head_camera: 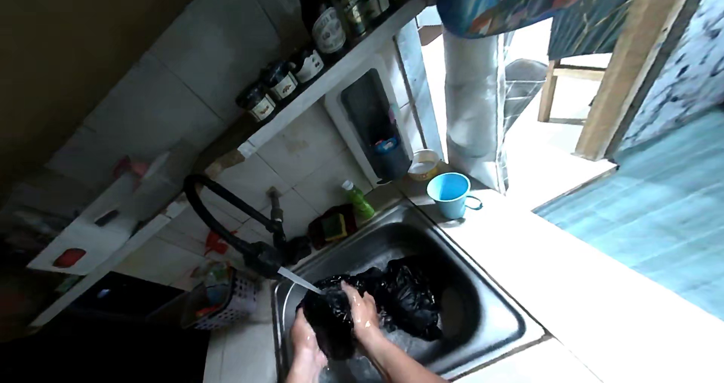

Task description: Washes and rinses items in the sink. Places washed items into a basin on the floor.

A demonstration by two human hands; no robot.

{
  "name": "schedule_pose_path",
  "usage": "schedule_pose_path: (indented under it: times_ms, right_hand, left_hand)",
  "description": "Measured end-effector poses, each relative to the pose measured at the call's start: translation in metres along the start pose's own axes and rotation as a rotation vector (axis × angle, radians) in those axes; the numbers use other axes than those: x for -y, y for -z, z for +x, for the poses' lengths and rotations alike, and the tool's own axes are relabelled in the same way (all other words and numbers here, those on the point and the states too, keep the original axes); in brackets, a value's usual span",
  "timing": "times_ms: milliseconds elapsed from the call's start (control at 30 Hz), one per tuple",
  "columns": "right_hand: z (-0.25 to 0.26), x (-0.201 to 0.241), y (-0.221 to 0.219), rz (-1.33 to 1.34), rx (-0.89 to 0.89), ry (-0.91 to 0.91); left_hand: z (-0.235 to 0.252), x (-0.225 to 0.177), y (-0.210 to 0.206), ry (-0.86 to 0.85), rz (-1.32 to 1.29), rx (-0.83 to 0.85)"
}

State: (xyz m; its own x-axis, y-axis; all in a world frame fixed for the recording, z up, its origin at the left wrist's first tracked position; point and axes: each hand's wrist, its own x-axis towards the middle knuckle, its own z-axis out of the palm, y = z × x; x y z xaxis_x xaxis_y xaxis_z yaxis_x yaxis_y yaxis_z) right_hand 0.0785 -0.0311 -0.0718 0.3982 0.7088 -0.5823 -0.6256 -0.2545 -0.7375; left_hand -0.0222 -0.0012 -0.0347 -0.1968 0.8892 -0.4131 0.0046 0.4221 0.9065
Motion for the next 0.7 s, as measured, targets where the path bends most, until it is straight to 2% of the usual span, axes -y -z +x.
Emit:
schedule_pose_path:
  times_ms: [100,167,200,300,333,367,433,500,567,633,667,700]
  right_hand:
    - [0.001,-0.017,-0.003,0.017,0.003,-0.048]
    - [0.001,-0.031,-0.003,0.000,0.032,-0.055]
    - [0.001,-0.037,-0.002,-0.012,0.078,-0.063]
    - [0.000,-0.025,0.021,-0.154,0.414,-0.130]
    - [0.003,-0.012,0.030,-0.264,0.481,-0.083]
    - [0.009,0.002,0.038,-0.428,0.464,0.028]
    - [0.030,0.021,0.054,-0.850,0.267,0.277]
    - [0.053,0.025,0.073,-1.251,0.133,0.431]
    - [0.069,0.011,0.092,-1.512,0.195,0.500]
    - [0.071,-0.010,0.104,-1.627,0.319,0.618]
    - [0.064,-0.016,0.103,-1.666,0.347,0.638]
    - [0.051,-0.018,0.094,-1.750,0.326,0.579]
  left_hand:
    - [0.004,0.011,0.013,0.087,-0.051,0.069]
    - [0.006,0.017,0.022,0.130,-0.040,0.042]
    - [0.006,0.019,0.027,0.145,-0.036,0.023]
    - [0.005,0.015,0.048,0.174,-0.131,-0.042]
    - [0.003,0.009,0.058,0.182,-0.195,-0.051]
    - [0.001,0.002,0.071,0.183,-0.267,-0.053]
    - [-0.004,-0.017,0.103,0.152,-0.424,-0.042]
    - [-0.006,-0.033,0.143,0.087,-0.566,-0.031]
    - [-0.005,-0.042,0.191,-0.015,-0.666,-0.033]
    - [-0.007,-0.047,0.247,-0.108,-0.730,-0.096]
    - [-0.010,-0.046,0.276,-0.146,-0.750,-0.152]
    - [-0.015,-0.044,0.306,-0.173,-0.764,-0.248]
